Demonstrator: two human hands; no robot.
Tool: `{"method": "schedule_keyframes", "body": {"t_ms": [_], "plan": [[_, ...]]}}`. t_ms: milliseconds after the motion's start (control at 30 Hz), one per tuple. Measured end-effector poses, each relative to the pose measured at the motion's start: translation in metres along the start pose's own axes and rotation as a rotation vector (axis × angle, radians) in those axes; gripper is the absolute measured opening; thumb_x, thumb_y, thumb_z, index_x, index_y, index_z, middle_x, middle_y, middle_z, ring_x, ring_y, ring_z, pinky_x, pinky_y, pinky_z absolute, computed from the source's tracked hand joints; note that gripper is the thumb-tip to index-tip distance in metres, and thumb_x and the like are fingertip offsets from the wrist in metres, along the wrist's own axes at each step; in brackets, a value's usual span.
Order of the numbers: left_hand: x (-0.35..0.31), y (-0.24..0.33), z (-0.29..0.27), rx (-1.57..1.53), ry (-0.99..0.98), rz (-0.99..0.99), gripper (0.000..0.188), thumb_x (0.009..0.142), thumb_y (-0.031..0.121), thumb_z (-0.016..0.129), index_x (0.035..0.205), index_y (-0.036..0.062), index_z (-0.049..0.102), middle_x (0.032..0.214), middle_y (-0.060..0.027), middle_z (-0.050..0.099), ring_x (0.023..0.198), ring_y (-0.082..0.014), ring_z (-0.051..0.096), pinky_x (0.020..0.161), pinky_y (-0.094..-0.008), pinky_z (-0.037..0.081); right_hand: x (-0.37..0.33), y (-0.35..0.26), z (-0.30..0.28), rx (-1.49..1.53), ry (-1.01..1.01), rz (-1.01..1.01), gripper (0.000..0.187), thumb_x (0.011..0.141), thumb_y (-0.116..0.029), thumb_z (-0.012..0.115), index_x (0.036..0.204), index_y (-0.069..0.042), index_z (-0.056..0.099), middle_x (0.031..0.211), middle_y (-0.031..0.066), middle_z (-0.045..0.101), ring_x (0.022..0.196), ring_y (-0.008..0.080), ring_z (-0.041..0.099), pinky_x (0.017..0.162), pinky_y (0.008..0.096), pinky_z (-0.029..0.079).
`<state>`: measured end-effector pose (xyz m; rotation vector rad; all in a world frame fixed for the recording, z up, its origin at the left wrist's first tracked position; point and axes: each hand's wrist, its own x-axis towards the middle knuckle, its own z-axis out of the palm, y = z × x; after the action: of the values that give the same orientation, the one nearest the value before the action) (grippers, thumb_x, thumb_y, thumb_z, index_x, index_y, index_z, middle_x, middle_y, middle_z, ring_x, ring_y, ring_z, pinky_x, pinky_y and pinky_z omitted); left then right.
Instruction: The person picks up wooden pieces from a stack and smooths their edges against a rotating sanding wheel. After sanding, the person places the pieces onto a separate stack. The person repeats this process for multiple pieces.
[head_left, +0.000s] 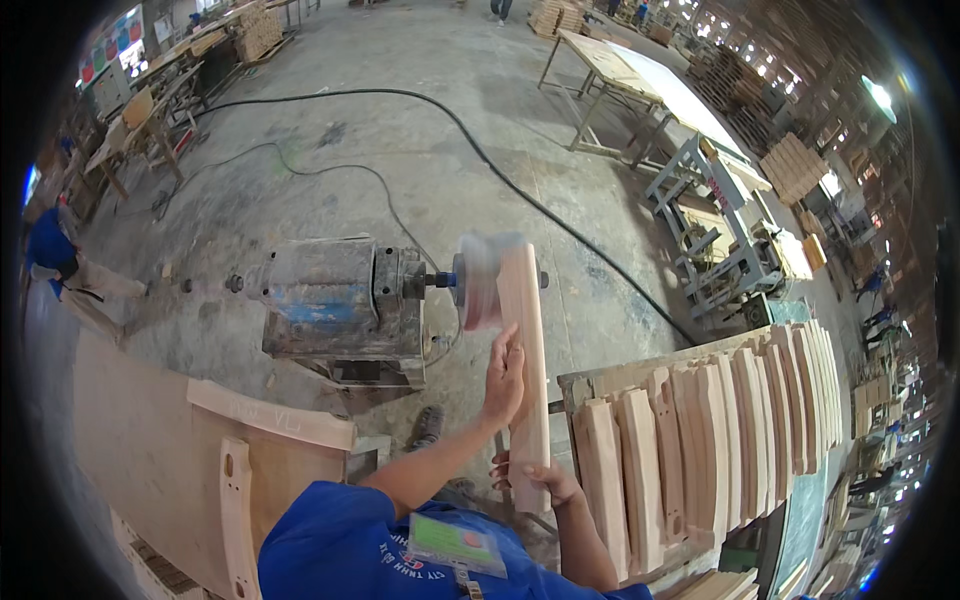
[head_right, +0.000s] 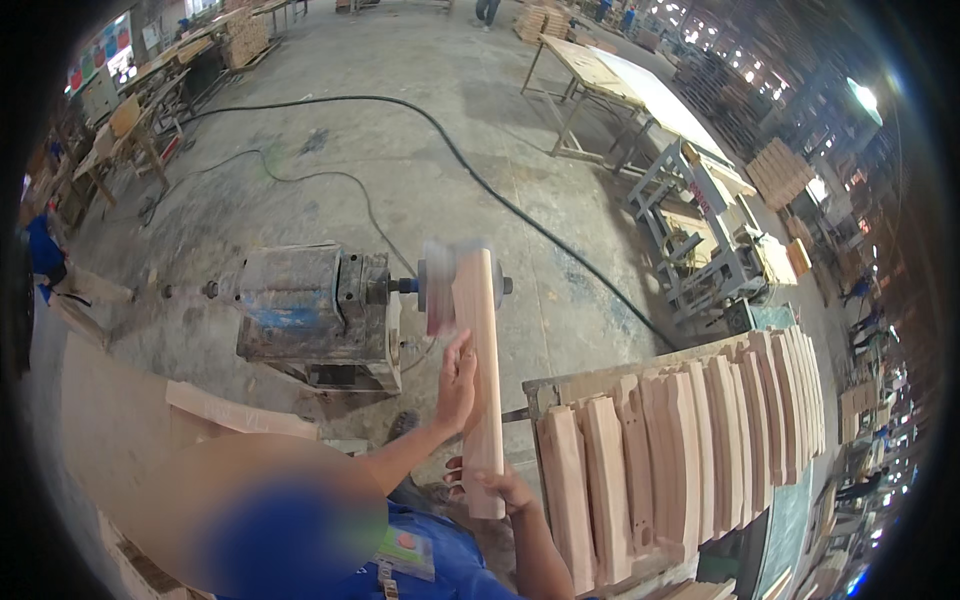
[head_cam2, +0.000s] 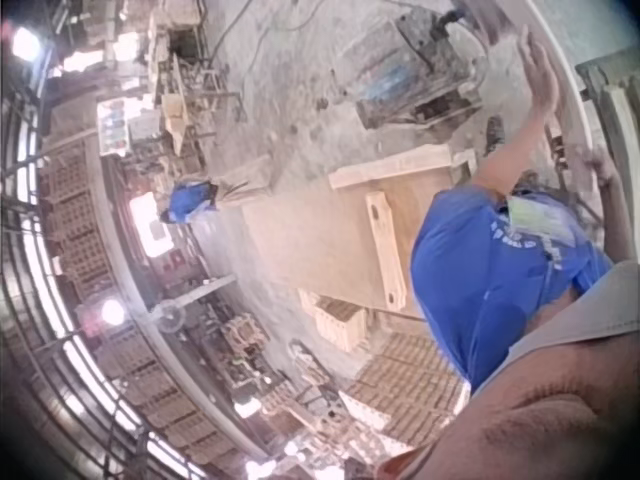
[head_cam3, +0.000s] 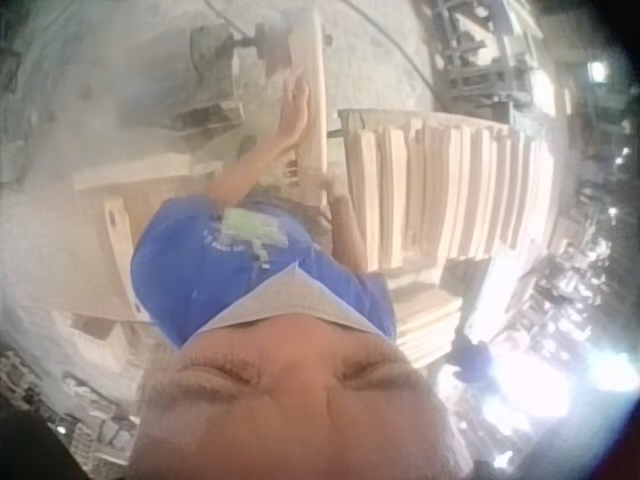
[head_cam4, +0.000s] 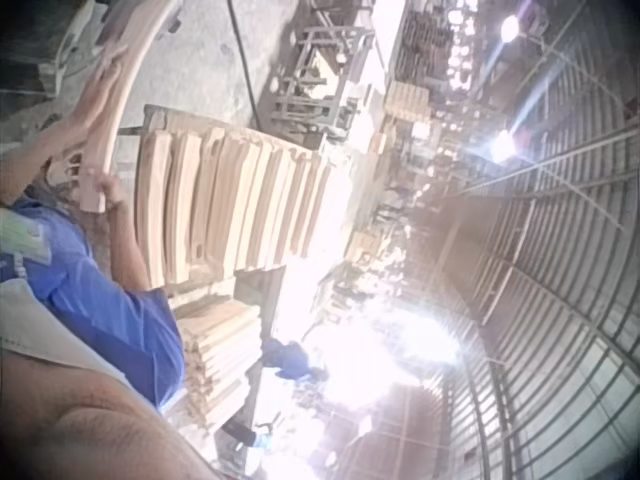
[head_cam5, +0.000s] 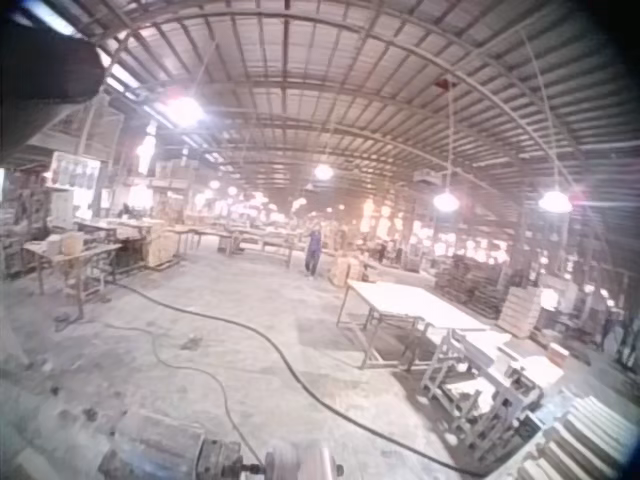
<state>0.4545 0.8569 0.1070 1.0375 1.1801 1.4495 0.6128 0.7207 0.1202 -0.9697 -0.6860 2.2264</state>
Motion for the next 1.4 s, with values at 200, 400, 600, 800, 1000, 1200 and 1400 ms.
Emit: {"method": "schedule_keyframes", "body": {"t_ms": [200, 400, 600, 800, 1000, 1200, 1400], "plan": [[0.044, 0.008, -0.024, 0.91, -0.084, 0.536, 0.057, 0.103, 0.019, 0.059, 0.157, 0.0036, 0.048, 0.171, -0.0313, 0.018, 0.157, -0.0534, 0.023, 0.129, -0.057, 0.023, 0.038, 0.007, 0.007, -1.374, 0.737, -0.208, 0.081, 0.084, -0.013, 0.079, 0.154, -0.005, 0.039, 0.125, 0.0208, 0.064, 0.107, 0.0332, 0.07, 0.087, 0.0467, 0.06], [0.052, -0.021, -0.031, 0.763, -0.205, 0.52, 0.058, 0.101, 0.011, 0.056, 0.159, 0.0091, 0.047, 0.174, -0.0295, 0.012, 0.159, -0.055, 0.015, 0.13, -0.0608, 0.02, 0.031, 0.007, -0.002, -0.735, 0.347, 0.011, 0.096, 0.083, -0.01, 0.076, 0.163, -0.004, 0.022, 0.13, 0.0201, 0.057, 0.113, 0.0321, 0.063, 0.096, 0.0442, 0.054], [0.053, -0.022, -0.029, 0.772, -0.184, 0.494, 0.06, 0.101, 0.012, 0.056, 0.16, 0.0121, 0.046, 0.174, -0.029, 0.012, 0.159, -0.0551, 0.016, 0.129, -0.0588, 0.022, 0.046, 0.018, 0.002, -0.79, 0.429, -0.163, 0.09, 0.084, -0.008, 0.076, 0.16, -0.005, 0.028, 0.123, 0.0138, 0.057, 0.109, 0.0242, 0.062, 0.093, 0.0413, 0.053], [0.041, -0.016, -0.024, 0.626, -0.002, 0.344, 0.067, 0.1, 0.022, 0.06, 0.161, 0.0022, 0.04, 0.171, -0.0301, 0.017, 0.158, -0.0503, 0.021, 0.129, -0.0554, 0.024, 0.044, 0.022, -0.008, -0.518, 0.284, 0.011, 0.071, 0.087, -0.013, 0.079, 0.147, -0.004, 0.042, 0.115, 0.0105, 0.062, 0.093, 0.021, 0.068, 0.077, 0.0366, 0.059], [-0.025, -0.006, -0.021, -0.408, -0.216, -0.523, 0.073, 0.092, 0.031, 0.082, 0.146, -0.0048, 0.048, 0.128, -0.0224, 0.066, 0.122, -0.0371, 0.065, 0.109, -0.0458, 0.048, 0.011, 0.024, -0.017, -0.294, 0.092, -0.018, 0.064, 0.094, -0.016, 0.078, 0.147, -0.005, 0.045, 0.118, 0.0124, 0.067, 0.1, 0.0243, 0.071, 0.083, 0.0413, 0.062], [-0.009, 0.057, -0.048, 0.324, -0.352, 0.152, 0.059, 0.087, 0.031, 0.088, 0.134, 0.0079, 0.06, 0.111, -0.0146, 0.073, 0.101, -0.0326, 0.073, 0.086, -0.0435, 0.056, -0.031, -0.066, -0.047, -0.09, 0.224, -0.214, 0.076, 0.106, -0.047, 0.062, 0.165, -0.011, 0.031, 0.135, 0.0206, 0.065, 0.12, 0.0398, 0.068, 0.094, 0.0502, 0.059], [0.004, 0.11, -0.058, 1.012, -0.853, 0.779, 0.039, 0.087, 0.022, 0.081, 0.124, 0.0192, 0.07, 0.106, -0.0058, 0.071, 0.107, -0.0282, 0.071, 0.094, -0.044, 0.052, -0.092, -0.166, -0.033, -0.194, -0.168, -0.124, 0.092, 0.101, -0.051, 0.068, 0.165, 0.0, 0.028, 0.146, 0.0263, 0.058, 0.129, 0.0439, 0.063, 0.108, 0.0546, 0.053]]}}
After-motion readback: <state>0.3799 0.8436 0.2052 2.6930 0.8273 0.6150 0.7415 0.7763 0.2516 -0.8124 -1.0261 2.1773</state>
